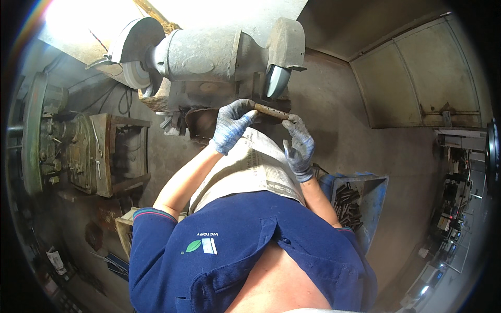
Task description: The person takes metal cylinders one by one from a bin and presses them against a bench grinder before placing them into a separate container.
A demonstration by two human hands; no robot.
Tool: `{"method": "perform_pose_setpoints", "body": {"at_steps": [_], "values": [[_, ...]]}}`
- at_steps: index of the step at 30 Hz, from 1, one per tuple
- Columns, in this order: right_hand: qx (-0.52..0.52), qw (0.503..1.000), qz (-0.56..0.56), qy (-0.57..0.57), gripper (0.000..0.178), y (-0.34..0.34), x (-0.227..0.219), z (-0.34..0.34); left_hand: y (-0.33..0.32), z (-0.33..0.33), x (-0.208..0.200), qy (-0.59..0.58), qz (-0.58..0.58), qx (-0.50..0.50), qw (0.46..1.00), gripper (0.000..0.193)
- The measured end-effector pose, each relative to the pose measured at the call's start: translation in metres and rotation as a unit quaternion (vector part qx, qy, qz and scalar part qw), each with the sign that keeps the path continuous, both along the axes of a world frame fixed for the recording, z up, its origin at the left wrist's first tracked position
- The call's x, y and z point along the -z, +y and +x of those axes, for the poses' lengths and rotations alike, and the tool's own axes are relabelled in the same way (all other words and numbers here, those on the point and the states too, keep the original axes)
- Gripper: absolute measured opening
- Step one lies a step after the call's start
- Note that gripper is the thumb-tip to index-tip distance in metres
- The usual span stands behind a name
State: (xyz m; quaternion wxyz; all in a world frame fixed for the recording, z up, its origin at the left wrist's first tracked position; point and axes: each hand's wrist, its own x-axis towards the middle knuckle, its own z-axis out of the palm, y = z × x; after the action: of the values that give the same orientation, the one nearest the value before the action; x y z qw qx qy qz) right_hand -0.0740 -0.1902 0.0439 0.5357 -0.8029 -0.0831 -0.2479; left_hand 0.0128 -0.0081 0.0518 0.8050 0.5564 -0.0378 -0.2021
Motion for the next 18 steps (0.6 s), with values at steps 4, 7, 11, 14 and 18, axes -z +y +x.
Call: {"method": "perform_pose_setpoints", "body": {"at_steps": [4, 7, 11, 14, 18], "values": [[0.002, 0.996, 0.051, 0.079, 0.026, -0.008, 0.013, 0.009, -0.005, 0.014, 0.04, 0.03, -0.018, 0.004, 0.999, 0.015], [0.001, 0.948, 0.289, 0.135, 0.018, -0.014, 0.044, 0.021, -0.021, 0.024, 0.062, 0.035, 0.026, -0.001, 0.999, 0.01], [-0.007, 0.927, 0.343, 0.149, 0.025, -0.034, 0.07, 0.035, -0.047, 0.031, 0.073, 0.06, 0.036, -0.034, 0.997, 0.006], [0.009, 0.92, 0.344, 0.185, 0.025, -0.044, 0.078, 0.041, -0.057, 0.039, 0.087, 0.136, -0.021, -0.029, 0.99, 0.008], [0.014, 0.922, 0.347, 0.169, 0.025, -0.049, 0.084, 0.046, -0.065, 0.048, 0.083, 0.161, -0.014, -0.027, 0.986, 0.006]]}}
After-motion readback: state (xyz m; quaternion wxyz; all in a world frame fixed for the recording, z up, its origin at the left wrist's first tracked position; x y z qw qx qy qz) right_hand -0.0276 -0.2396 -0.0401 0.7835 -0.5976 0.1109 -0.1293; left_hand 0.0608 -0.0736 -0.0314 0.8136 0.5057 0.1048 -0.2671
